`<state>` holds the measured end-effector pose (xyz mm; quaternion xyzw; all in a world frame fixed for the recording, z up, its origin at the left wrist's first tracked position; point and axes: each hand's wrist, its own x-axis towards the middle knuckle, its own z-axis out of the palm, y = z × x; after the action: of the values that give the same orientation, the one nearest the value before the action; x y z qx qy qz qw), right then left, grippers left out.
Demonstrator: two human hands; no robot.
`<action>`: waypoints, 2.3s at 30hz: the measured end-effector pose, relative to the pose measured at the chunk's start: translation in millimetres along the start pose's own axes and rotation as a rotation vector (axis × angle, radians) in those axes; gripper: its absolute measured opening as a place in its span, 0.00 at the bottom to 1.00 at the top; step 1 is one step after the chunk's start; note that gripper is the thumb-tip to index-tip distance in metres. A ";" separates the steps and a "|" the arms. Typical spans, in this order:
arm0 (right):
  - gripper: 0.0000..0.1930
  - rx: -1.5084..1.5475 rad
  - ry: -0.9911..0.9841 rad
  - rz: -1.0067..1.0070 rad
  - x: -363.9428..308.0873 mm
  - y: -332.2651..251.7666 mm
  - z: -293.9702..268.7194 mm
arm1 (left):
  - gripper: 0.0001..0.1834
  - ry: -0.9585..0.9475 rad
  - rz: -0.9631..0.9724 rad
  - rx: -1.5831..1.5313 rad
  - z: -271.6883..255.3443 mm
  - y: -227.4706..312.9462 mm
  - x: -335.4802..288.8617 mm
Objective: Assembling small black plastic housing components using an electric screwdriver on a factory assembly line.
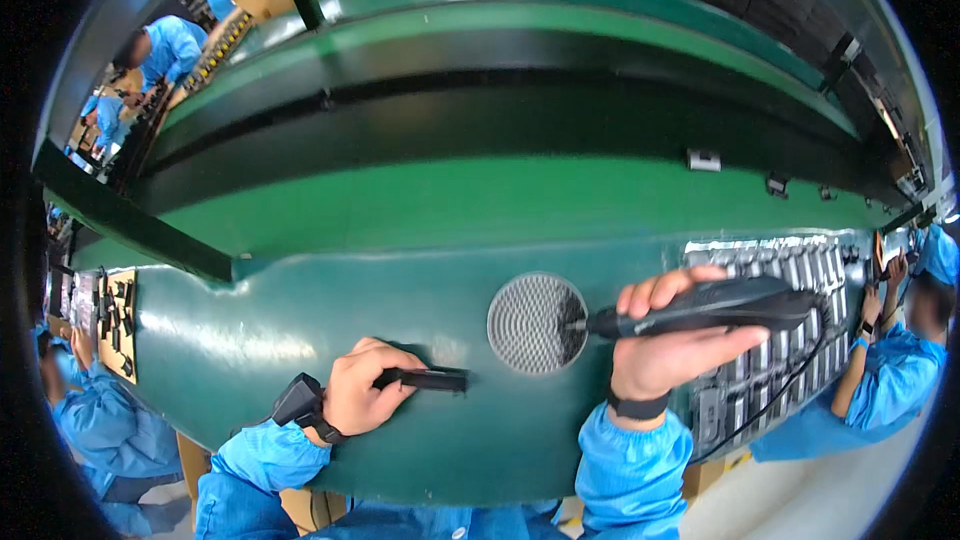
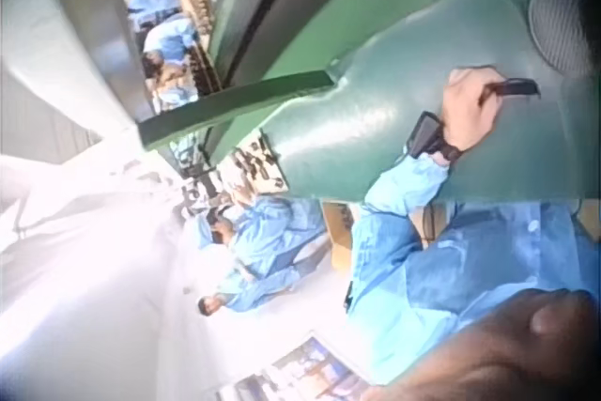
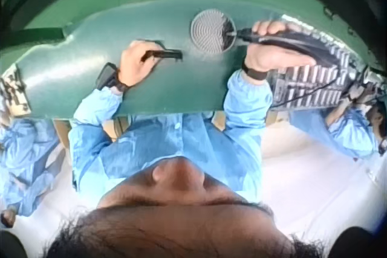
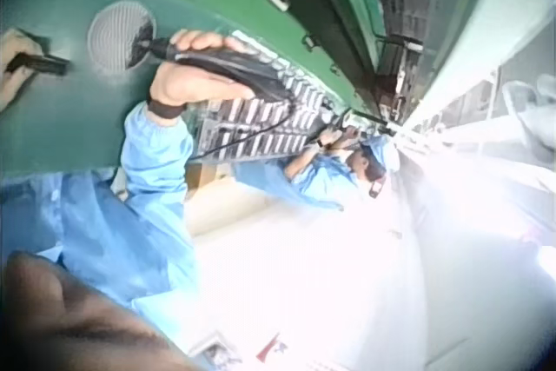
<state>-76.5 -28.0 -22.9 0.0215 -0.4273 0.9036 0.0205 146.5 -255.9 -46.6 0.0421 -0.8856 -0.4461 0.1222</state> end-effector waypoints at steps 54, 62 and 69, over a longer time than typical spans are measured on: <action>0.22 0.225 0.286 -0.034 17.7 24.8 -3.8 | 0.26 0.031 0.286 0.370 -0.9 -35.5 71.6; 0.23 0.279 0.189 0.025 1.4 20.6 11.7 | 0.26 0.023 0.338 0.149 62.3 9.6 118.8; 0.24 0.320 0.177 0.112 6.0 35.0 11.4 | 0.11 -0.008 0.445 0.113 83.9 -1.8 137.6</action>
<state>-84.1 -58.9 -42.3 -0.0789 -0.2752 0.9581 0.0042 -7.9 -216.8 -71.4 -0.1491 -0.8972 -0.3578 0.2116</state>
